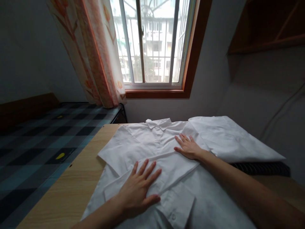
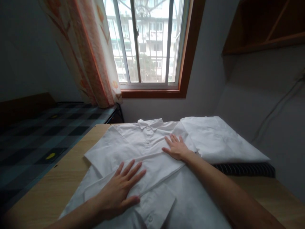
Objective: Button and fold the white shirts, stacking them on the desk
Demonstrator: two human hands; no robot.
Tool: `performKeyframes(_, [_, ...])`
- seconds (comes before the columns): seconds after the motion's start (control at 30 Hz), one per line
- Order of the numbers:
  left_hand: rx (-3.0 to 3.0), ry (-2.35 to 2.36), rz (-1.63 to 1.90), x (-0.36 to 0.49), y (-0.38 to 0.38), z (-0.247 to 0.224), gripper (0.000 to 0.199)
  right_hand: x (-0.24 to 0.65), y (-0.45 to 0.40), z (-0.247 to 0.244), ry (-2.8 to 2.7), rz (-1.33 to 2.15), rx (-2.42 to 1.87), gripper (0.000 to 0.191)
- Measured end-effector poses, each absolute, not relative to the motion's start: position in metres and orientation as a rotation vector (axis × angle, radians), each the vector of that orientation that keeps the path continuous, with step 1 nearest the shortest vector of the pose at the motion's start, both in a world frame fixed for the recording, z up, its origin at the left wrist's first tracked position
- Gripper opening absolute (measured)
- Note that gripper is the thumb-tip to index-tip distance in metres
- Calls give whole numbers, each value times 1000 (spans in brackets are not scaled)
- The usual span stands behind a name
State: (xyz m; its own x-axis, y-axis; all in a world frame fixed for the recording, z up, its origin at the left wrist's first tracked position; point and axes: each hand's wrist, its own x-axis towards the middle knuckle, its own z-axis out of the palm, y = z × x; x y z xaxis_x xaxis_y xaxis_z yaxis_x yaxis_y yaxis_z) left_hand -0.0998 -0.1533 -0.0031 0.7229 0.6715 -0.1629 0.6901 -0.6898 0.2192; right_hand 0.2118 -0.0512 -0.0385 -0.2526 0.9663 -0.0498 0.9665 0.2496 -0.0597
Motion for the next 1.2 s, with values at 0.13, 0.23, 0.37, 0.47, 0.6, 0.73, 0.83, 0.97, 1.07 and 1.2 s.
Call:
performKeyframes(0.13, [2663,1066,-88,-101,-154,-6,77,231,-30,-41,2300,-113,2101,86])
performKeyframes(0.23, [2674,1032,-80,-106,-156,-10,75,237,-22,-48,2261,-42,2231,83])
performKeyframes(0.37, [2676,935,-113,-111,-157,1,78,237,-20,-50,2300,12,2268,71])
performKeyframes(0.47, [2633,848,-224,-111,-152,21,79,226,-29,-41,2316,-1,2217,69])
performKeyframes(0.6, [2639,832,-142,-110,-141,36,61,187,-70,-26,2641,4,1986,72])
performKeyframes(0.73, [2731,824,20,-114,-134,15,66,153,-119,-26,2994,-113,1421,73])
performKeyframes(0.83, [2733,809,-41,-121,-134,-2,73,157,-132,-33,2952,-199,1392,71])
performKeyframes(0.97, [2718,788,-20,-133,-137,-3,76,191,-126,-41,2845,-138,1550,67])
performKeyframes(1.07, [2714,797,-33,-141,-140,3,76,218,-125,-48,2686,-57,1774,67])
performKeyframes(1.2, [2729,830,-35,-154,-143,4,71,233,-128,-57,2507,81,1997,70])
